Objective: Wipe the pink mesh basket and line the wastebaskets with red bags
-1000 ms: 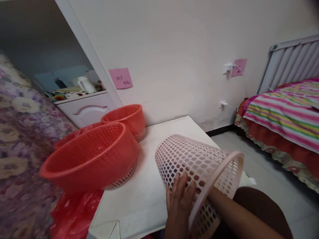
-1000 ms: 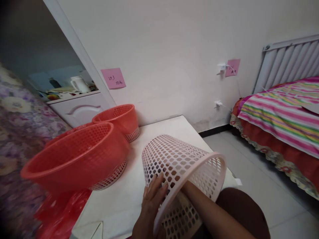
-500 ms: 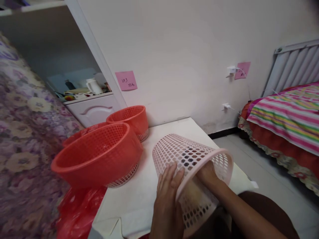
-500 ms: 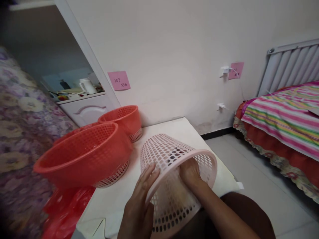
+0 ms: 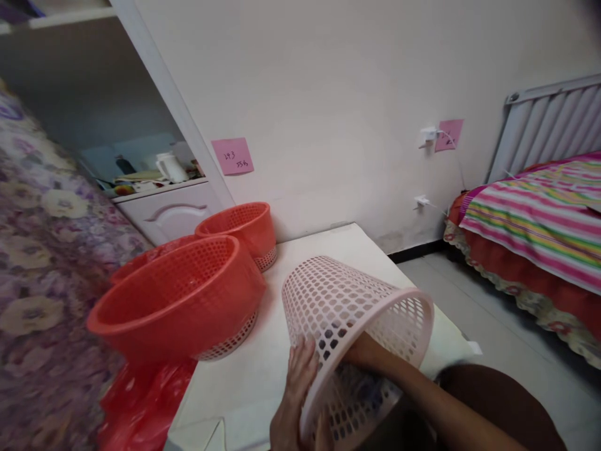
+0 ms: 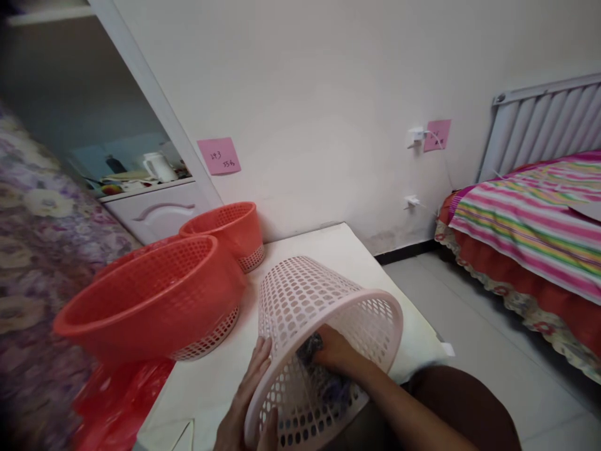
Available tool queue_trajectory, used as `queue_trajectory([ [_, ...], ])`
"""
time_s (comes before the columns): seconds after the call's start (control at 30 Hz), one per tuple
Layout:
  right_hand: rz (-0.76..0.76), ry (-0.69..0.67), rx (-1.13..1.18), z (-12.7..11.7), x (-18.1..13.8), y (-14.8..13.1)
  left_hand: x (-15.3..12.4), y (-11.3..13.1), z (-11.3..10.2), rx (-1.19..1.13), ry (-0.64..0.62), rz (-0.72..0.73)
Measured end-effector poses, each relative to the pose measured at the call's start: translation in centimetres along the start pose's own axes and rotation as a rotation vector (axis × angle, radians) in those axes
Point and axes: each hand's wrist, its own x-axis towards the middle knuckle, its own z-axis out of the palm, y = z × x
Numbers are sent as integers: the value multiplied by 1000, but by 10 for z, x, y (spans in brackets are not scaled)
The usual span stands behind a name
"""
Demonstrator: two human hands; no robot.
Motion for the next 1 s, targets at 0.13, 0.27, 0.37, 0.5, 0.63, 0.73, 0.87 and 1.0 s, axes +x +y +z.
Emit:
queue_trajectory([
  [0.13, 17, 1, 49, 3, 0, 2, -42, -17, 15, -25, 85, -221],
  [0.27, 38, -2, 103, 6, 0, 2, -65, -27, 25, -135, 137, -452],
  [0.37, 22, -98, 195, 13, -2, -2, -56, -21, 22, -110, 166, -455],
  [0.5, -40, -272, 294, 29, -9, -17, -23, -8, 8, -89, 180, -356],
  [0.63, -68, -283, 181, 29, -9, -27, 3, -11, -5, -23, 148, -317],
  [0.73, -25, -158, -48, 11, -7, -24, 11, -21, -7, 53, 156, -319],
  [0.87, 67, 91, -342, -25, -12, -23, 19, -25, -1, 76, 118, -263],
  [1.0, -60, 347, -604, -56, -22, -36, 30, -21, 4, 105, 61, -208],
])
